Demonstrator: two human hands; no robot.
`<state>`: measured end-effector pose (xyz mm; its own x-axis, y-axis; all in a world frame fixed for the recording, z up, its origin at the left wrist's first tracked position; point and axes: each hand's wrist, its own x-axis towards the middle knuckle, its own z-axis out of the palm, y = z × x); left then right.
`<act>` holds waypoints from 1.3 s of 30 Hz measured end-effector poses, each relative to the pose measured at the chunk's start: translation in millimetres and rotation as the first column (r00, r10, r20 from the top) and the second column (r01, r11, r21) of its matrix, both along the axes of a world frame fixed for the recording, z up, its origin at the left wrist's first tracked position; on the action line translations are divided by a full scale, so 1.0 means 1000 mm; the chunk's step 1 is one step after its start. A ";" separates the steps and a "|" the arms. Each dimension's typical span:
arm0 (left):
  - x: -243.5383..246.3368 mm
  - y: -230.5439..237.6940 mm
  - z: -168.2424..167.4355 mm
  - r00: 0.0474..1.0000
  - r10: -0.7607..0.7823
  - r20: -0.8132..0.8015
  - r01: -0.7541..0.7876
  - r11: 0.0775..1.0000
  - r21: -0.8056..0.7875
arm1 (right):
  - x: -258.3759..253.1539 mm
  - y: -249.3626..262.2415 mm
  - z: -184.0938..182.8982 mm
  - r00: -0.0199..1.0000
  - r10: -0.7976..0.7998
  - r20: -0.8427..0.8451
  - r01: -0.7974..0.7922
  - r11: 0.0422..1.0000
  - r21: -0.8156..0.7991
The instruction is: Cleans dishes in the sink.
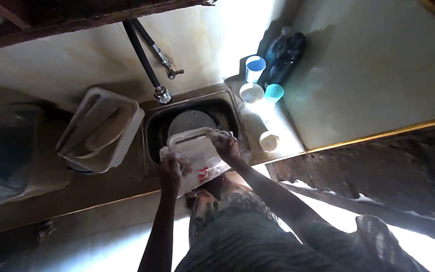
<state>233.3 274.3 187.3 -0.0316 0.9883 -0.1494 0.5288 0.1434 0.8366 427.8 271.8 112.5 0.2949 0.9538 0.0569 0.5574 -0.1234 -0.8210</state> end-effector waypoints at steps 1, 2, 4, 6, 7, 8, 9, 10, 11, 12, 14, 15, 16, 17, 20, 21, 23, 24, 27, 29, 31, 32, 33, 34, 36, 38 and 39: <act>-0.001 -0.001 -0.001 1.000 -0.008 0.022 0.008 1.000 -0.001 | 0.002 0.004 -0.001 0.999 0.039 0.034 -0.038 0.999 -0.024; -0.003 -0.001 -0.005 0.999 -0.016 0.043 0.015 1.000 0.017 | 0.004 0.008 -0.001 0.995 0.081 0.065 -0.077 0.995 -0.062; -0.005 -0.002 -0.011 0.998 -0.035 0.042 0.033 0.998 0.056 | 0.011 0.018 0.001 0.984 0.144 0.104 -0.126 0.979 -0.159; -0.001 -0.003 -0.012 0.999 -0.039 -0.003 0.039 0.996 0.074 | 0.016 0.025 0.000 0.979 0.154 0.134 -0.125 0.972 -0.201; 0.003 -0.002 -0.011 0.999 -0.028 -0.023 0.030 0.997 0.077 | 0.015 0.025 0.000 0.978 0.146 0.148 -0.117 0.974 -0.193; 0.006 -0.001 -0.009 0.999 -0.025 -0.040 0.027 0.997 0.068 | 0.012 0.023 0.001 0.975 0.147 0.169 -0.115 0.976 -0.186; 0.008 0.001 -0.007 0.998 -0.028 -0.056 0.032 0.997 0.072 | 0.005 0.019 0.006 0.968 0.172 0.185 -0.139 0.974 -0.181; 0.011 0.004 -0.006 0.997 -0.033 -0.074 0.038 0.997 0.072 | -0.007 0.013 0.012 0.953 0.233 0.195 -0.204 0.966 -0.158; 0.014 0.005 -0.006 0.994 -0.040 -0.104 0.045 0.998 0.045 | -0.023 0.006 0.017 0.926 0.313 0.211 -0.292 0.948 -0.126; 0.016 0.006 -0.006 0.990 -0.051 -0.134 0.051 0.999 -0.003 | -0.041 0.000 0.022 0.903 0.366 0.224 -0.359 0.931 -0.073; 0.017 0.005 -0.007 0.989 -0.050 -0.142 0.042 0.998 -0.054 | -0.061 -0.005 0.024 0.911 0.374 0.177 -0.385 0.922 0.034; 0.015 0.004 -0.012 0.993 -0.030 -0.112 0.025 0.999 -0.047 | -0.057 -0.005 0.019 0.900 0.397 0.177 -0.403 0.915 -0.003; 0.012 0.003 -0.019 0.997 0.009 -0.072 -0.011 1.000 -0.018 | -0.046 -0.004 0.011 0.886 0.425 0.185 -0.414 0.905 -0.097; 0.009 0.001 -0.027 0.998 0.057 -0.024 -0.057 0.998 -0.008 | -0.031 -0.004 0.000 0.885 0.424 0.191 -0.390 0.900 -0.192; 0.002 -0.005 -0.043 0.982 0.143 0.121 -0.132 0.986 -0.098 | 0.013 0.009 -0.027 0.956 0.089 0.281 -0.050 0.989 -0.142; 0.004 -0.006 -0.045 0.976 0.160 0.144 -0.144 0.983 -0.117 | 0.016 0.016 -0.026 0.955 -0.013 0.297 0.054 0.990 -0.130; 0.009 -0.004 -0.044 0.966 0.190 0.174 -0.162 0.973 -0.165 | -0.004 0.014 -0.010 0.964 -0.015 0.265 0.070 0.978 -0.198; 0.010 -0.001 -0.044 0.962 0.208 0.178 -0.173 0.966 -0.193 | -0.022 0.007 -0.002 0.975 0.086 0.207 -0.029 0.965 -0.261; 0.006 0.008 -0.052 0.956 0.232 0.178 -0.186 0.952 -0.243 | -0.060 -0.020 0.011 0.867 0.484 0.121 -0.432 0.850 -0.303; 0.000 0.007 -0.051 0.961 0.228 0.158 -0.188 0.954 -0.235 | -0.048 -0.023 -0.001 0.759 0.634 0.146 -0.566 0.754 -0.333; 0.000 0.007 -0.054 0.951 0.251 0.180 -0.211 0.953 -0.217 | -0.017 -0.012 -0.019 0.826 0.531 0.191 -0.440 0.818 -0.370; 0.001 0.007 -0.057 0.947 0.259 0.190 -0.219 0.953 -0.209 | 0.000 -0.004 -0.021 0.893 0.378 0.245 -0.294 0.901 -0.319; 0.003 0.009 -0.059 0.950 0.253 0.185 -0.214 0.955 -0.206 | 0.013 0.008 -0.021 0.940 0.187 0.286 -0.114 0.961 -0.252; 0.005 0.009 -0.059 0.958 0.229 0.170 -0.191 0.958 -0.215 | 0.020 0.019 -0.020 0.952 0.043 0.302 0.026 0.975 -0.219; 0.011 0.013 -0.056 0.973 0.177 0.148 -0.141 0.964 -0.226 | 0.006 0.022 -0.018 0.947 0.007 0.320 0.060 0.978 -0.199; 0.017 0.021 -0.054 0.979 0.137 0.151 -0.106 0.974 -0.201 | -0.037 0.010 -0.008 0.946 0.198 0.257 -0.149 0.969 -0.197; 0.018 0.024 -0.053 0.981 0.119 0.155 -0.086 0.975 -0.204 | -0.059 0.002 0.001 0.930 0.292 0.224 -0.251 0.948 -0.195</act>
